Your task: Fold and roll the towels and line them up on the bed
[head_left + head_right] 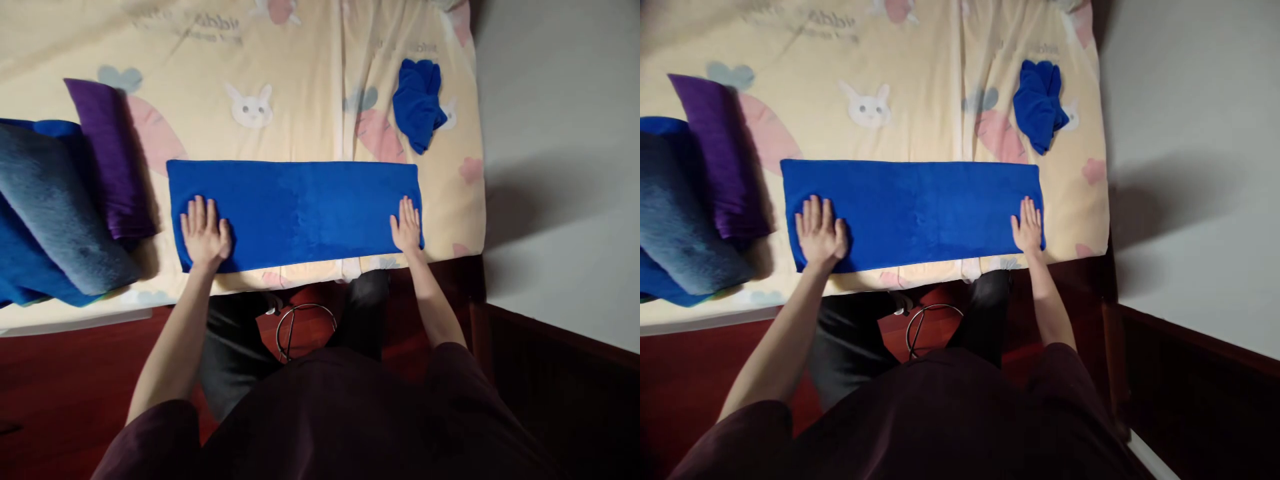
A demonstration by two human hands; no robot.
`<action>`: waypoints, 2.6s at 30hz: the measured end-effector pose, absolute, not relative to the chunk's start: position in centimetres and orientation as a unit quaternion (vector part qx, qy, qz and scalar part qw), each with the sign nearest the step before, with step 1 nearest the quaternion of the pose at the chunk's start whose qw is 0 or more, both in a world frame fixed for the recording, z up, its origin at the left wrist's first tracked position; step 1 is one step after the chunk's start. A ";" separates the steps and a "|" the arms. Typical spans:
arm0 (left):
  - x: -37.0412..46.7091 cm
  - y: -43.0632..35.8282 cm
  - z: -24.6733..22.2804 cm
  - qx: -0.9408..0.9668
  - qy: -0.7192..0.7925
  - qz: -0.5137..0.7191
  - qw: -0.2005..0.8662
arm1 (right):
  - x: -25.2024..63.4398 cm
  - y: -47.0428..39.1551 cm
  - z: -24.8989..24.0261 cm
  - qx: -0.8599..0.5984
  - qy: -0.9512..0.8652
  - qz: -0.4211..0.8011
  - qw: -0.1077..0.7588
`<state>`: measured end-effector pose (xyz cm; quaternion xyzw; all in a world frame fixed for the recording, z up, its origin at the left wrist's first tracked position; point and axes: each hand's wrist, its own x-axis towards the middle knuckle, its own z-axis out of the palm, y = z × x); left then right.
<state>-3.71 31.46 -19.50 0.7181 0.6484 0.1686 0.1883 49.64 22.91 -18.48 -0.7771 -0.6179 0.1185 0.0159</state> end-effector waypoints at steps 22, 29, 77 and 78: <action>3.6 27.3 -19.3 0.764 0.602 0.124 0.197 | 37.5 23.3 -18.5 -0.694 -0.696 0.169 0.068; -5.1 25.6 -18.2 0.688 0.701 0.097 0.161 | 50.8 18.0 -18.6 -0.799 -0.594 0.090 0.000; -7.5 8.8 -18.1 0.677 0.732 0.019 0.073 | 19.9 14.8 -17.5 -0.524 0.070 0.556 0.641; -7.4 8.8 -18.2 0.678 0.731 0.022 0.073 | 19.9 15.2 -17.7 -0.523 0.076 0.553 0.644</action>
